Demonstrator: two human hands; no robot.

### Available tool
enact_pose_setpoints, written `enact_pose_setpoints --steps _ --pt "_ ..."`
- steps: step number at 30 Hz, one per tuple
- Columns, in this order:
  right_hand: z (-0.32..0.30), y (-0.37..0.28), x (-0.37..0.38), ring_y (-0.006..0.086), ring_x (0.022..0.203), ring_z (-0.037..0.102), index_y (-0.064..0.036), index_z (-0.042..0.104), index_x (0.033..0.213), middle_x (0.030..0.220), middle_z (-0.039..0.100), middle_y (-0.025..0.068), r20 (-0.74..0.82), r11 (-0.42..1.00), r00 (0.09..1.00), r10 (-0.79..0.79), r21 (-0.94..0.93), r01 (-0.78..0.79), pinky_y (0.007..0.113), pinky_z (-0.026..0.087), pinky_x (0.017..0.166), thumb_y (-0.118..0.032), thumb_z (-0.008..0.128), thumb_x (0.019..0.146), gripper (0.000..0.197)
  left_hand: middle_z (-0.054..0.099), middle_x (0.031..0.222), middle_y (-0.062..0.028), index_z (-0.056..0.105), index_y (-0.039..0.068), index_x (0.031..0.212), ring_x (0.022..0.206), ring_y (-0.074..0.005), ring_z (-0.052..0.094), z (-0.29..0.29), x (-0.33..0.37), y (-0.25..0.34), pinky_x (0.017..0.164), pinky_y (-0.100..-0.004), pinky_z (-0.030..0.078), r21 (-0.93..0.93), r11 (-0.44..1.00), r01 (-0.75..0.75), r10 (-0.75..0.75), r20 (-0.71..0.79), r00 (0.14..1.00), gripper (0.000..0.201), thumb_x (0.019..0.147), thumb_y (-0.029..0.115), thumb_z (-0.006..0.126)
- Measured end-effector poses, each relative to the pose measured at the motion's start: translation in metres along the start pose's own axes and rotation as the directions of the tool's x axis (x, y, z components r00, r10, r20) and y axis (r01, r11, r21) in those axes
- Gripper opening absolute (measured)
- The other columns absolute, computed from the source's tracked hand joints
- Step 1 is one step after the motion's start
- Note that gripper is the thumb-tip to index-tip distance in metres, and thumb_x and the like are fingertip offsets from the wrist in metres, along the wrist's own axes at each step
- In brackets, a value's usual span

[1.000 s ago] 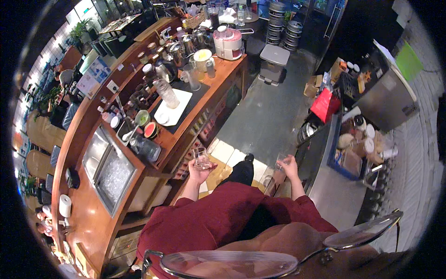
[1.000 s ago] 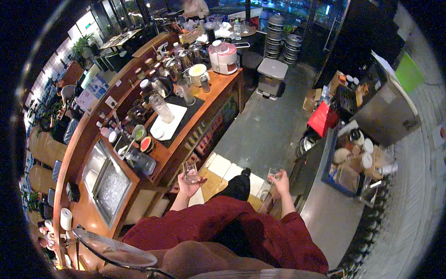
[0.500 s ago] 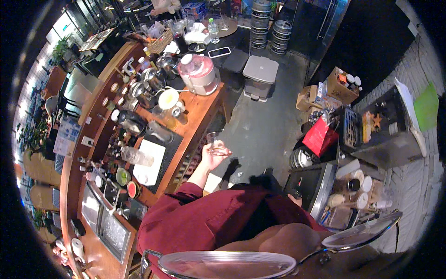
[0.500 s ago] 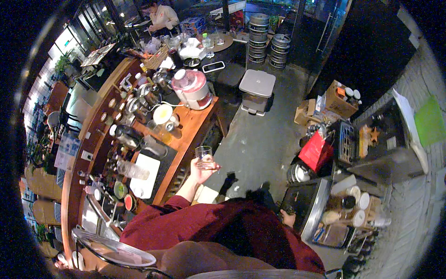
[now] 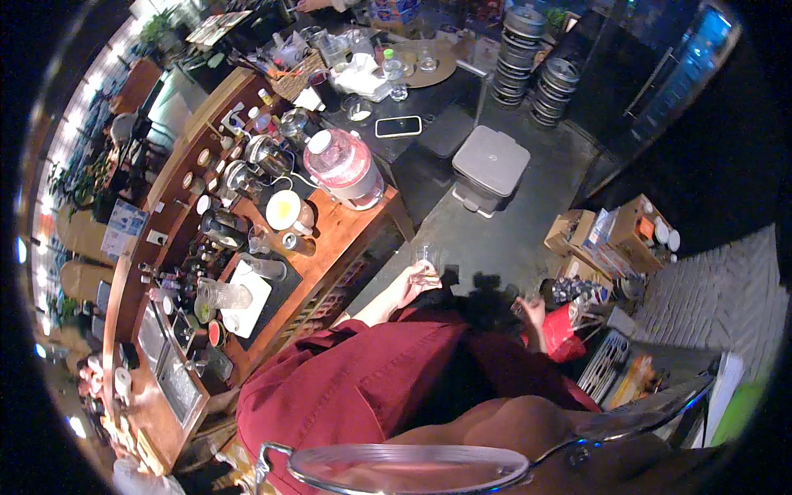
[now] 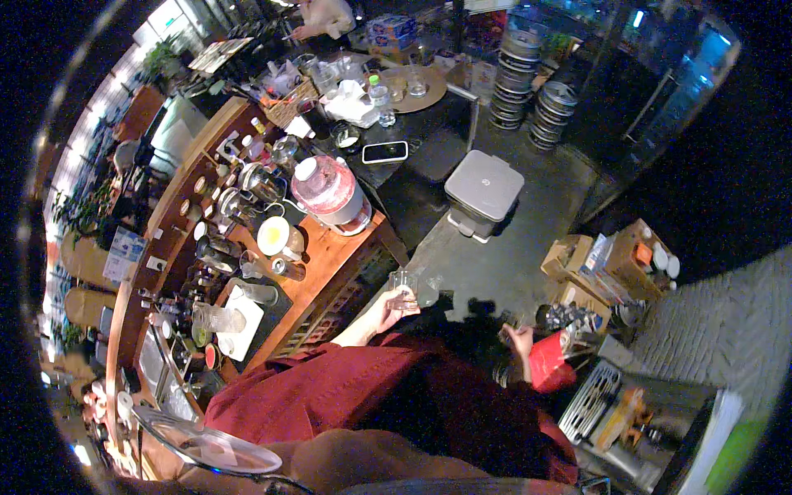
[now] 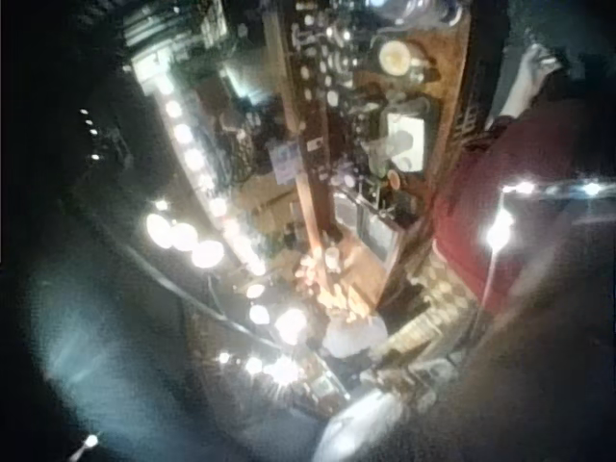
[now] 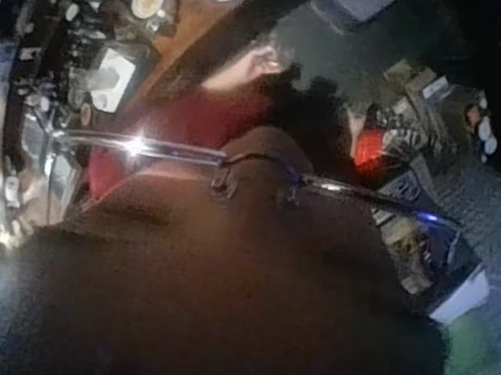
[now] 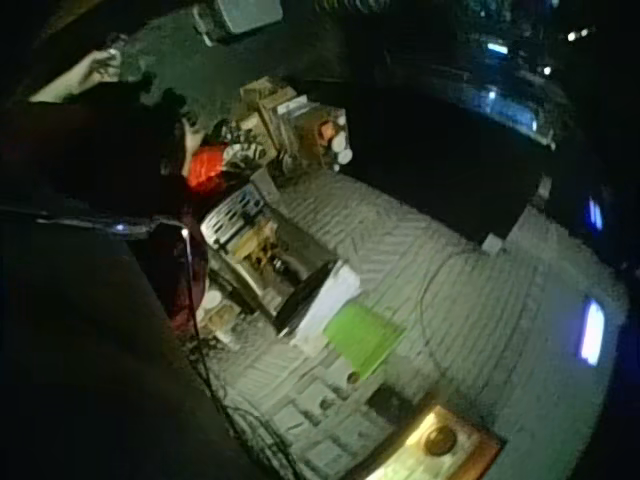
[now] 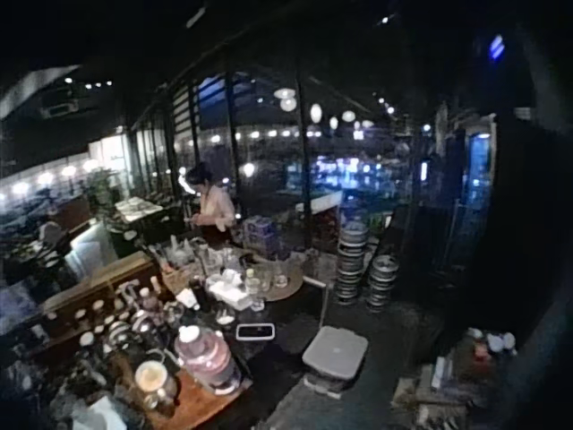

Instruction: The person washes a glass, adds ice and a green garnish, and pours a liquid into it. They repeat this process for a second glass, using a scoop for ice and a kettle for the liquid.

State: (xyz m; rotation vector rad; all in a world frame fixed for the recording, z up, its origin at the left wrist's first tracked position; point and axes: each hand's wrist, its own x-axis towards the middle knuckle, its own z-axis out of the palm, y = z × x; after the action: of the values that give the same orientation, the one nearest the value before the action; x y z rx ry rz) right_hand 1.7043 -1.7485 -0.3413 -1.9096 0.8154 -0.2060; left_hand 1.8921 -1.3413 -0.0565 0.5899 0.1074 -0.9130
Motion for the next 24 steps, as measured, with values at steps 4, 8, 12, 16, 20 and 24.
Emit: enact_pose_setpoints --steps 4,8,12,16,20,24 --pt "0.018 -0.156 0.086 0.0174 0.065 0.053 0.0025 0.050 0.094 0.072 0.056 0.0057 -0.037 0.999 0.999 0.032 0.004 -0.031 0.031 0.045 0.065 -0.039 0.084 0.060 0.063 0.059 0.092 -0.0071 0.053 0.008 0.097 0.089 -0.0234 0.060 -0.018 0.005 0.016 0.089 -0.0432 0.048 0.051 0.997 -0.065 0.073 -0.170 0.983 0.020 0.087 0.025 0.058" --pt "0.073 -0.190 0.184 0.0083 0.071 0.051 -0.0004 0.048 0.101 0.072 0.055 0.0013 0.164 0.941 0.983 -0.079 0.338 0.019 0.028 0.043 0.068 -0.031 0.078 0.070 0.053 0.055 0.091 -0.0075 0.047 0.009 0.101 0.088 -0.0229 0.059 -0.029 0.052 0.052 0.087 -0.0441 0.049 0.094 0.985 -0.147 0.161 -0.161 0.974 0.023 0.086 0.022 0.058" --pt "0.158 -0.265 0.251 0.0152 0.084 0.057 -0.0032 0.044 0.114 0.093 0.059 0.0045 0.338 0.870 0.813 -0.475 0.317 0.377 0.031 0.048 0.074 -0.012 0.077 0.067 0.058 0.054 0.093 -0.0065 0.046 0.009 0.099 0.090 -0.0202 0.057 -0.029 0.117 0.118 0.085 -0.0404 0.048 0.408 0.878 -0.251 0.340 -0.163 0.926 0.023 0.084 0.019 0.061" --pt "0.191 -0.382 0.262 0.0181 0.092 0.057 -0.0040 0.040 0.121 0.101 0.057 0.0065 0.515 0.892 0.822 -0.244 0.452 -0.019 0.032 0.048 0.081 -0.005 0.079 0.065 0.068 0.052 0.094 -0.0036 0.045 0.010 0.100 0.091 -0.0153 0.055 0.000 0.173 0.169 0.081 -0.0312 0.046 0.468 0.805 -0.364 0.469 -0.126 0.874 0.024 0.083 0.013 0.062" --pt "0.200 -0.474 0.305 0.0167 0.093 0.054 -0.0050 0.039 0.123 0.100 0.056 0.0066 0.501 0.865 0.723 -0.475 0.417 0.279 0.032 0.047 0.082 -0.005 0.079 0.066 0.070 0.051 0.098 -0.0026 0.040 0.008 0.110 0.098 -0.0144 0.052 0.021 0.225 0.223 0.088 -0.0289 0.043 0.481 0.804 -0.349 0.490 -0.203 0.848 0.034 0.083 0.005 0.061" --pt "0.195 -0.507 0.331 0.0155 0.096 0.051 -0.0058 0.041 0.121 0.101 0.053 0.0048 0.501 0.823 0.772 -0.392 0.565 0.051 0.030 0.047 0.081 -0.006 0.078 0.067 0.066 0.057 0.104 -0.0131 0.036 0.000 0.116 0.098 -0.0212 0.057 -0.001 0.291 0.254 0.086 -0.0341 0.046 0.651 0.709 -0.270 0.547 -0.267 0.793 0.054 0.077 0.011 0.070"
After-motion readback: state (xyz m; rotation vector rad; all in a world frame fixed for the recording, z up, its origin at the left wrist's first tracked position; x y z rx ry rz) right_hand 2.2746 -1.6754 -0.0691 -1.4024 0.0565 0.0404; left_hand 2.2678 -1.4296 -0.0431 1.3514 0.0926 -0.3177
